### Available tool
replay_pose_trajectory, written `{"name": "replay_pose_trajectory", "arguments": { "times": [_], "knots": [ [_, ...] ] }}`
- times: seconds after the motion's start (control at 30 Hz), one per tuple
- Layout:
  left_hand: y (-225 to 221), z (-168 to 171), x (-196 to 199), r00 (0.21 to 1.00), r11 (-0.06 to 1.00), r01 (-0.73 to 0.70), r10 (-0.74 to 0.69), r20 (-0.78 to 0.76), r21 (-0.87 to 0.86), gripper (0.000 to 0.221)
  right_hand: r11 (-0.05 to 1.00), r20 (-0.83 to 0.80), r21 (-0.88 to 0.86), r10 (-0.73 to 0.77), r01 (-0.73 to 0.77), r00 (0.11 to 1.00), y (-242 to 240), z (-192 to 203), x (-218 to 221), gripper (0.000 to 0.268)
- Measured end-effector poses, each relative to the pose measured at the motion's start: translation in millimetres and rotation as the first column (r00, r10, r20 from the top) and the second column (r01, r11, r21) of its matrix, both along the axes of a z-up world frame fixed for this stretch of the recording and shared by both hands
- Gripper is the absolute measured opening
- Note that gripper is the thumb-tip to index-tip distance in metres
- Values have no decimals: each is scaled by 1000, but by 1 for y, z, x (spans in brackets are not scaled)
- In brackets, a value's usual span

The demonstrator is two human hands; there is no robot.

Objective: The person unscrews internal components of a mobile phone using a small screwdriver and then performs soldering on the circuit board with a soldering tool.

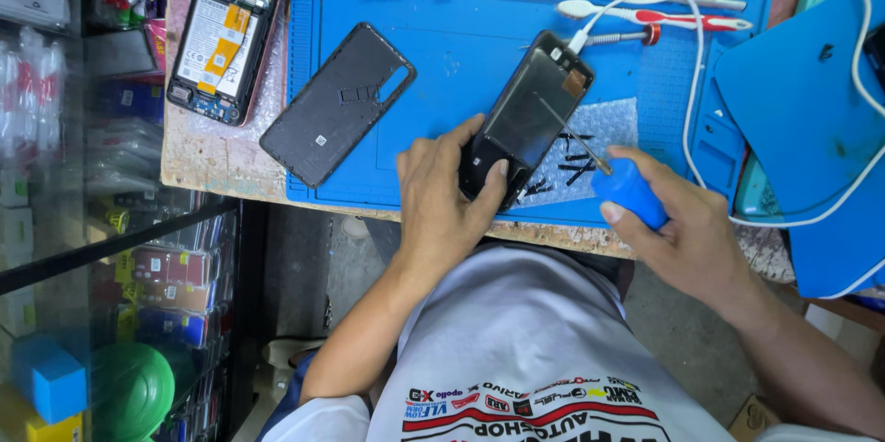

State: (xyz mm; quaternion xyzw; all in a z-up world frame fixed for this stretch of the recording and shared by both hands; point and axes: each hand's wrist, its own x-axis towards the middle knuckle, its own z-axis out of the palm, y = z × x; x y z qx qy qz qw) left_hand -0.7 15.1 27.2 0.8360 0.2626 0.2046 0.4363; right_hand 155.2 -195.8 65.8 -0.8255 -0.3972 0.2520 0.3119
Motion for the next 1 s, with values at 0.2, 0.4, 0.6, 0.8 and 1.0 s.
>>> {"name": "replay_pose_trajectory", "arguments": {
  "times": [0.2,0.4,0.6,0.8,1.0],
  "knots": [
    [-2,19,-4,992,968,-107,89,90,225,36,998,-355,66,30,-6,934,-22,-17,-13,53],
    [-13,-10,0,928,673,100,204,313,-733,17,986,-630,151,40,72,775,-12,-46,-36,57],
    [-11,-16,7,858,468,182,354,372,-865,20,953,-733,255,78,166,676,10,-53,-62,57],
    [-20,-11,-1,840,482,245,328,432,-841,25,951,-705,265,80,158,704,14,-54,-85,54],
    [-27,2,-10,757,364,381,405,512,-850,21,963,-604,249,71,104,794,12,-45,-95,59]
  ]
}}
